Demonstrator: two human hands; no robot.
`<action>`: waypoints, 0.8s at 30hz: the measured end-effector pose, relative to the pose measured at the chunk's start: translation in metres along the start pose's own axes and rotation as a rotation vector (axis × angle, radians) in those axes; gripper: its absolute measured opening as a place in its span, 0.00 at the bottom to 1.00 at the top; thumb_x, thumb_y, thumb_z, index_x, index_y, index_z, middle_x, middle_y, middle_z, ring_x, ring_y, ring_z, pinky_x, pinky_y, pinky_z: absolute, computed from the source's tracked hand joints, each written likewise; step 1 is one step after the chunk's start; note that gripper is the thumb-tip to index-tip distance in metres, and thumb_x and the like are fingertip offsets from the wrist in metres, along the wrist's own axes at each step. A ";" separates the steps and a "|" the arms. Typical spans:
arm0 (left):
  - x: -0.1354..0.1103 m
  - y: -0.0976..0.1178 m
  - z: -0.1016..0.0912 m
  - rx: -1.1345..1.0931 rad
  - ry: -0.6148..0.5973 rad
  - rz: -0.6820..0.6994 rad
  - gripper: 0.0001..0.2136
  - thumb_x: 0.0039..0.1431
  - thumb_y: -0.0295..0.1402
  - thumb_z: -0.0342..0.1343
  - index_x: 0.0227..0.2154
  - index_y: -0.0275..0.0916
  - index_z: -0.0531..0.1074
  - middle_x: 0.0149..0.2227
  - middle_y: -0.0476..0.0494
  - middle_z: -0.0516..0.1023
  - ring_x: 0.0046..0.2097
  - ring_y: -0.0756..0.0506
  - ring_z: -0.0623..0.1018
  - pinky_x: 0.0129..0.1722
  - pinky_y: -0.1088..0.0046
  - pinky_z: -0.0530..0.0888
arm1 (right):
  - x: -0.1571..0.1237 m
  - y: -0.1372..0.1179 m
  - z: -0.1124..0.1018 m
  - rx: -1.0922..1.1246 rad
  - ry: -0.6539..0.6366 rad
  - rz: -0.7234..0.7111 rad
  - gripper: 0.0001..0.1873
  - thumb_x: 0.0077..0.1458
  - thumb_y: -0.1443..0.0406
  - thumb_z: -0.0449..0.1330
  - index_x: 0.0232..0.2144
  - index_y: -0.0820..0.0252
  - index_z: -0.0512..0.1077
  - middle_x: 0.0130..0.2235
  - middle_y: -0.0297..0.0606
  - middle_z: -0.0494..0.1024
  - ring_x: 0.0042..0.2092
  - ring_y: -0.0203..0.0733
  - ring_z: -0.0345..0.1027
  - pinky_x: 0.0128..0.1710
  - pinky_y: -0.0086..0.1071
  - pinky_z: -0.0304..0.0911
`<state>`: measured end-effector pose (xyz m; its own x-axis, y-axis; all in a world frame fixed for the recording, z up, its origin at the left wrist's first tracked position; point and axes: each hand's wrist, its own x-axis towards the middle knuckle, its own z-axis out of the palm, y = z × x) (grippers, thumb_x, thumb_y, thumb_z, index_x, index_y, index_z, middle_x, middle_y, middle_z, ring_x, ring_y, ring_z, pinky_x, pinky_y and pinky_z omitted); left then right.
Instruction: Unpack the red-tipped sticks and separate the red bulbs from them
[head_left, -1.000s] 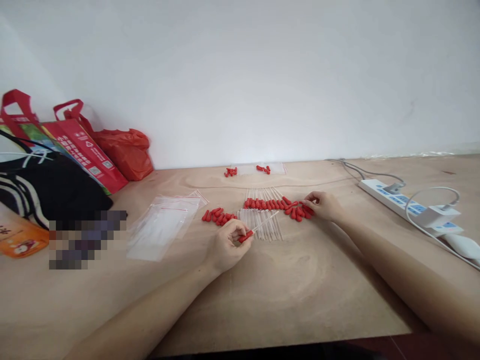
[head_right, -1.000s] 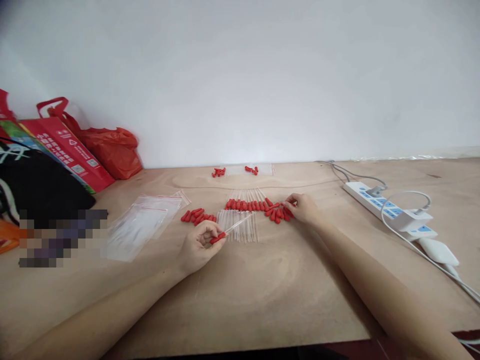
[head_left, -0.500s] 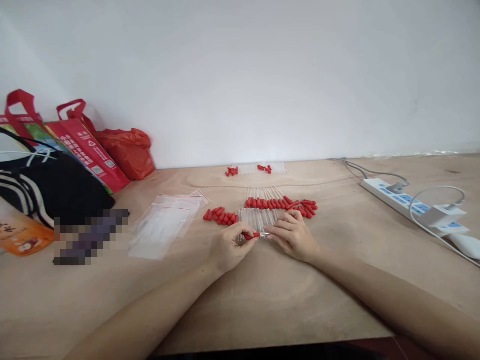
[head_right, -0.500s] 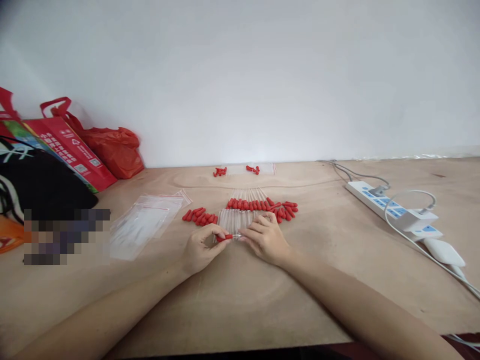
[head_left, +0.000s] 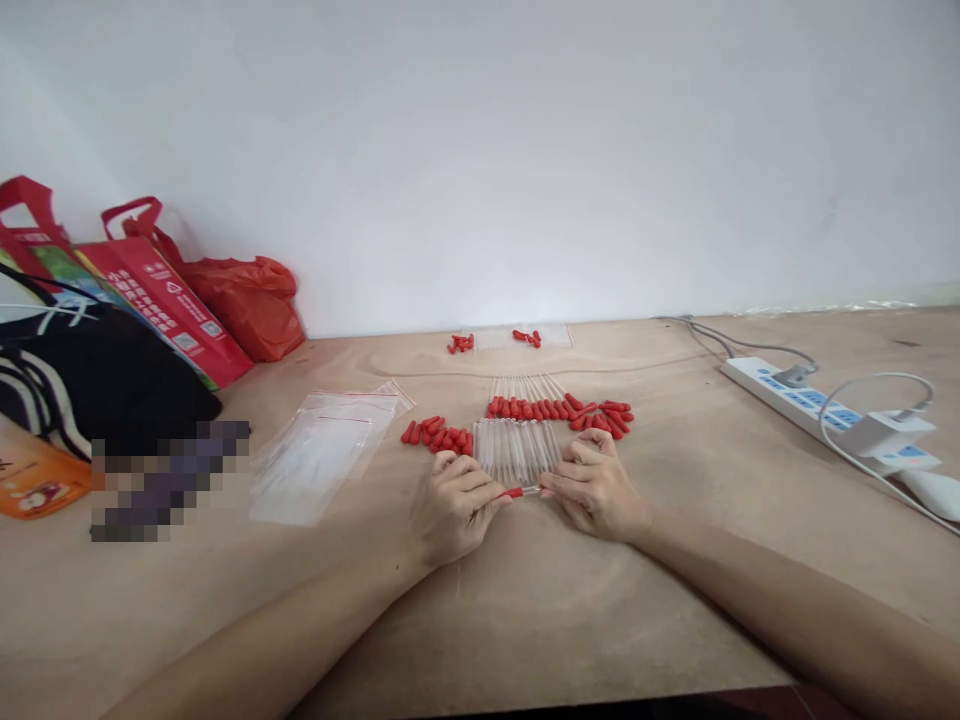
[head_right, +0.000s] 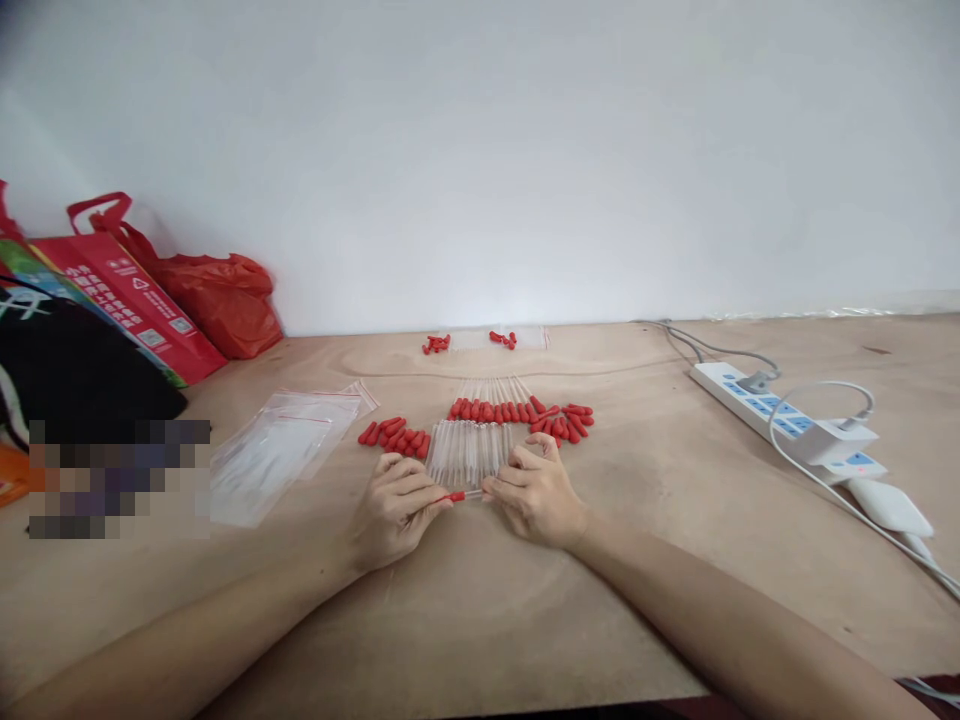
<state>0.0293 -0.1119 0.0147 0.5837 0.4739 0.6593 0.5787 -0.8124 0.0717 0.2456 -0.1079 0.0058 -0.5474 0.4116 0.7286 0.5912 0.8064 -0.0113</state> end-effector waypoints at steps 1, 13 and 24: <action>0.000 0.001 0.000 -0.005 -0.001 0.007 0.07 0.55 0.30 0.52 0.24 0.40 0.71 0.22 0.53 0.74 0.28 0.51 0.68 0.34 0.68 0.58 | 0.000 0.000 0.000 0.002 0.001 -0.002 0.08 0.53 0.66 0.52 0.26 0.58 0.71 0.18 0.29 0.67 0.29 0.33 0.55 0.44 0.39 0.44; -0.016 -0.020 -0.017 0.026 0.095 -0.090 0.06 0.55 0.27 0.51 0.24 0.38 0.69 0.22 0.51 0.70 0.27 0.52 0.69 0.32 0.71 0.63 | -0.018 0.023 -0.012 -0.099 0.038 0.181 0.10 0.54 0.65 0.52 0.27 0.59 0.72 0.22 0.33 0.71 0.29 0.34 0.59 0.40 0.36 0.46; -0.013 -0.061 -0.027 0.115 0.314 -0.542 0.12 0.55 0.33 0.47 0.39 0.37 0.72 0.36 0.43 0.66 0.38 0.48 0.71 0.37 0.71 0.72 | -0.012 0.032 0.009 -0.112 0.163 0.427 0.12 0.53 0.66 0.51 0.34 0.59 0.73 0.23 0.34 0.73 0.27 0.34 0.63 0.34 0.33 0.48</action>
<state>-0.0289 -0.0772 0.0221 0.0061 0.6712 0.7413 0.8128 -0.4351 0.3873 0.2657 -0.0826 -0.0096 -0.1467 0.6173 0.7729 0.8083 0.5252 -0.2661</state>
